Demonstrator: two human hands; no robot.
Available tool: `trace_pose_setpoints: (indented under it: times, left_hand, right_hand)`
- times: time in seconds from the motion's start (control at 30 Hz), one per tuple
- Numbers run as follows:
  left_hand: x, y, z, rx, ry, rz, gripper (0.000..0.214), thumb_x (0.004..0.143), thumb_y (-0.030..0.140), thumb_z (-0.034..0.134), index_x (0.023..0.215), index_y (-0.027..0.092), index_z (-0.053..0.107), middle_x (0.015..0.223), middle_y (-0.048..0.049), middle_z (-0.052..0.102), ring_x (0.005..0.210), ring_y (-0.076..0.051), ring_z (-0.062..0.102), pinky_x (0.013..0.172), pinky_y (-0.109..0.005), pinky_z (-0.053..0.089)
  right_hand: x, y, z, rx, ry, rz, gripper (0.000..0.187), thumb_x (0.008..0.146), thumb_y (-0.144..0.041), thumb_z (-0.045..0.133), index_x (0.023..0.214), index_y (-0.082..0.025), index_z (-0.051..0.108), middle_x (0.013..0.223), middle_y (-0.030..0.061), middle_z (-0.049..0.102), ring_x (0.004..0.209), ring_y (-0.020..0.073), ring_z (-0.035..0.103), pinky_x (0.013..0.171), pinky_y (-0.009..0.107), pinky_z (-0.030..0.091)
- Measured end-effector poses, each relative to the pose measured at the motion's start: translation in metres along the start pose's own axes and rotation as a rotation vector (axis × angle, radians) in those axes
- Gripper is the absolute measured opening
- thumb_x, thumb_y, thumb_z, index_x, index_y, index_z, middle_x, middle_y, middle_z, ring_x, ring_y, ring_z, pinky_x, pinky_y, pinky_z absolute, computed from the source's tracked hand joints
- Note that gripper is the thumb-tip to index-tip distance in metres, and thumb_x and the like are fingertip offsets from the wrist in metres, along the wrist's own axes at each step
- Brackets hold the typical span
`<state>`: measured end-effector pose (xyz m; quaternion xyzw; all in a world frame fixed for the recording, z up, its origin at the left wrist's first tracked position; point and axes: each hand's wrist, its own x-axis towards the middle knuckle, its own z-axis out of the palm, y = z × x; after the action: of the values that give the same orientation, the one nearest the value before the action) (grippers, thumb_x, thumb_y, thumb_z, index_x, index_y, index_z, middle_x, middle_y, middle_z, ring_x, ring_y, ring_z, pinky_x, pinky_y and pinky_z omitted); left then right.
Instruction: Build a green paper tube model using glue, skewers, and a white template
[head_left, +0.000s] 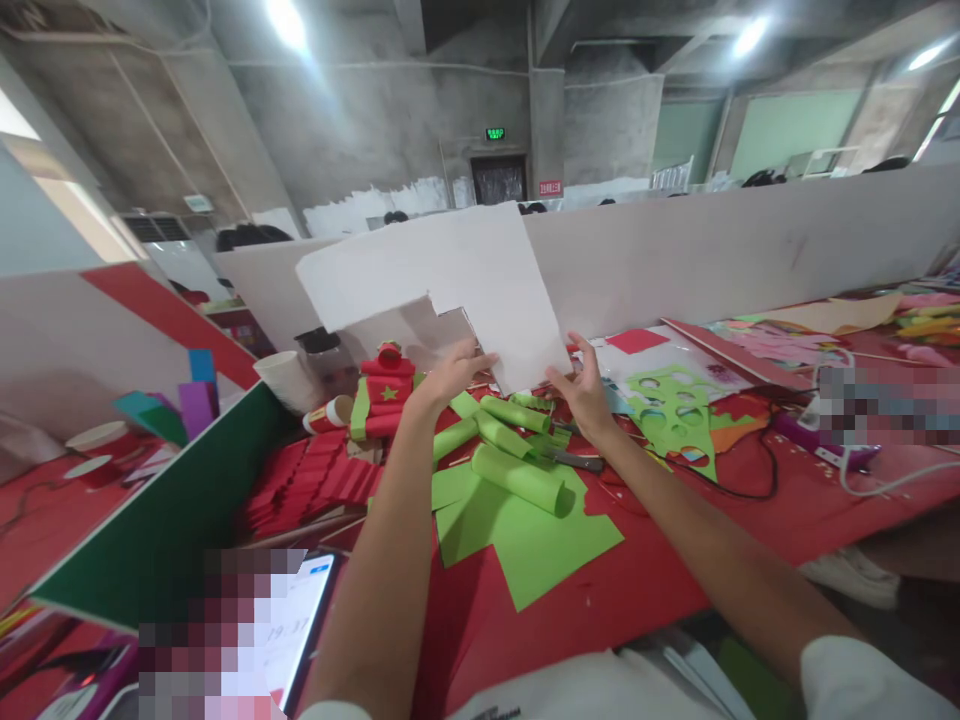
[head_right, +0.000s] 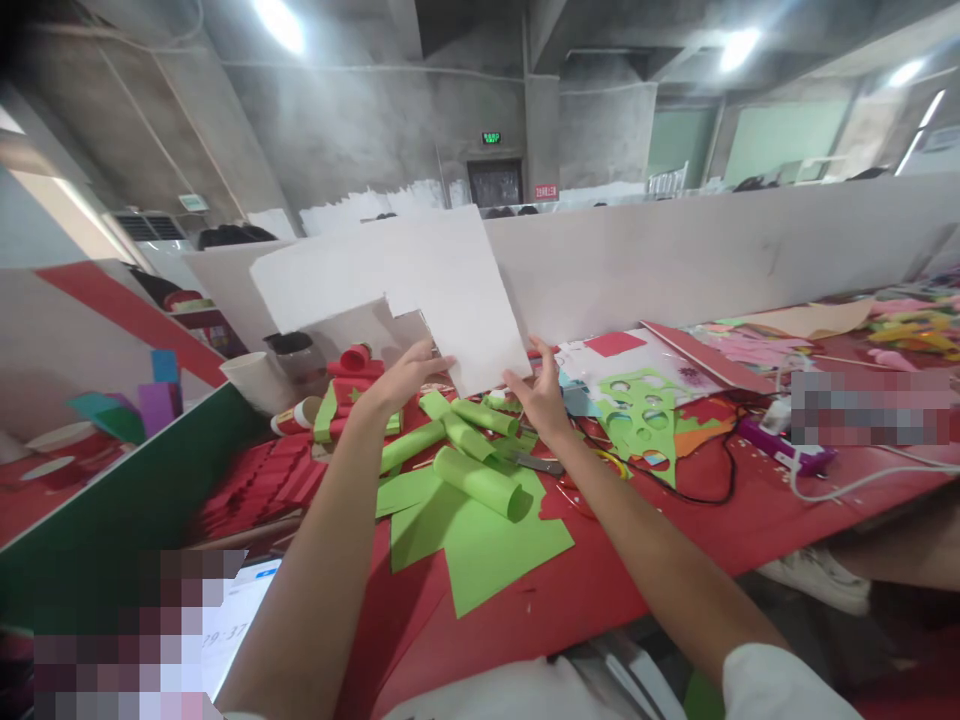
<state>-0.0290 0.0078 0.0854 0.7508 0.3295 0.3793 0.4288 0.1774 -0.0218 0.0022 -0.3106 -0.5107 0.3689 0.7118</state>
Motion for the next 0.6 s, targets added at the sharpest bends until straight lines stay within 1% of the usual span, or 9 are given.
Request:
trace_pose_setpoints:
  times: [0.07, 0.13, 0.2, 0.27, 0.33, 0.4, 0.5, 0.57, 0.6]
  left_hand:
    - [-0.002, 0.0, -0.002, 0.039, -0.058, -0.009, 0.05, 0.083, 0.028, 0.061, 0.13, 0.016, 0.05, 0.116, -0.0111, 0.067, 0.096, -0.023, 0.065, 0.084, -0.037, 0.054]
    - [-0.003, 0.0, -0.002, 0.089, -0.117, -0.011, 0.056, 0.082, 0.027, 0.061, 0.135, 0.017, 0.046, 0.116, -0.0113, 0.067, 0.098, -0.023, 0.065, 0.084, -0.037, 0.054]
    - [-0.004, 0.001, 0.0, 0.165, -0.163, -0.029, 0.056, 0.082, 0.028, 0.06, 0.135, 0.018, 0.047, 0.115, -0.0118, 0.067, 0.097, -0.024, 0.065, 0.081, -0.035, 0.054]
    - [-0.005, 0.003, 0.001, 0.291, -0.208, -0.086, 0.049, 0.083, 0.03, 0.058, 0.13, 0.017, 0.051, 0.114, -0.0122, 0.067, 0.092, -0.023, 0.066, 0.078, -0.034, 0.054]
    - [-0.006, 0.004, -0.001, 0.447, -0.26, -0.185, 0.041, 0.083, 0.031, 0.056, 0.121, 0.016, 0.057, 0.111, -0.0122, 0.069, 0.085, -0.022, 0.068, 0.074, -0.032, 0.054]
    - [-0.008, 0.003, -0.007, 0.594, -0.331, -0.317, 0.034, 0.079, 0.027, 0.057, 0.111, 0.017, 0.063, 0.106, -0.0115, 0.071, 0.083, -0.022, 0.068, 0.071, -0.03, 0.054]
    - [-0.015, -0.001, -0.018, 0.773, -0.424, -0.545, 0.033, 0.065, 0.019, 0.061, 0.097, 0.02, 0.07, 0.094, -0.0087, 0.075, 0.081, -0.023, 0.069, 0.068, -0.03, 0.054]
    - [-0.02, -0.005, -0.023, 0.809, -0.447, -0.668, 0.03, 0.058, 0.018, 0.064, 0.086, 0.021, 0.073, 0.089, -0.0078, 0.075, 0.079, -0.024, 0.068, 0.067, -0.031, 0.054]
    - [-0.022, -0.007, -0.024, 0.806, -0.459, -0.697, 0.026, 0.057, 0.018, 0.065, 0.081, 0.021, 0.073, 0.087, -0.0077, 0.075, 0.078, -0.025, 0.068, 0.067, -0.031, 0.053]
  right_hand:
    - [0.003, 0.003, -0.006, 0.0, -0.042, 0.025, 0.083, 0.073, -0.04, 0.076, 0.144, -0.031, 0.034, 0.11, 0.0034, 0.071, 0.091, 0.0221, 0.069, 0.078, 0.036, 0.058]
    - [0.005, 0.006, -0.012, 0.02, -0.123, 0.089, 0.07, 0.071, -0.04, 0.078, 0.133, -0.027, 0.048, 0.113, 0.0054, 0.071, 0.097, 0.0237, 0.069, 0.085, 0.038, 0.057]
    - [0.006, 0.009, -0.016, 0.023, -0.188, 0.17, 0.059, 0.069, -0.039, 0.08, 0.121, -0.023, 0.058, 0.111, 0.007, 0.073, 0.094, 0.0247, 0.069, 0.084, 0.038, 0.057]
    - [0.007, 0.011, -0.02, 0.003, -0.189, 0.239, 0.053, 0.067, -0.038, 0.082, 0.114, -0.021, 0.062, 0.107, 0.008, 0.074, 0.089, 0.025, 0.07, 0.079, 0.038, 0.058]
    - [0.007, 0.013, -0.024, -0.029, -0.157, 0.295, 0.05, 0.065, -0.037, 0.083, 0.108, -0.02, 0.064, 0.105, 0.0084, 0.074, 0.086, 0.0248, 0.071, 0.075, 0.038, 0.058]
    - [0.009, 0.015, -0.029, -0.047, -0.138, 0.328, 0.047, 0.063, -0.035, 0.084, 0.104, -0.02, 0.065, 0.104, 0.0078, 0.075, 0.085, 0.0247, 0.071, 0.073, 0.037, 0.058]
    - [0.013, 0.02, -0.038, -0.024, -0.134, 0.316, 0.044, 0.061, -0.032, 0.085, 0.1, -0.022, 0.067, 0.102, 0.0064, 0.076, 0.086, 0.0245, 0.071, 0.076, 0.039, 0.058]
    - [0.016, 0.024, -0.044, -0.015, -0.115, 0.305, 0.041, 0.06, -0.031, 0.085, 0.096, -0.022, 0.067, 0.098, 0.0059, 0.076, 0.085, 0.0248, 0.071, 0.077, 0.039, 0.058]
    - [0.017, 0.025, -0.046, -0.015, -0.105, 0.307, 0.04, 0.06, -0.031, 0.084, 0.095, -0.022, 0.067, 0.096, 0.0057, 0.077, 0.084, 0.0249, 0.072, 0.077, 0.039, 0.058]
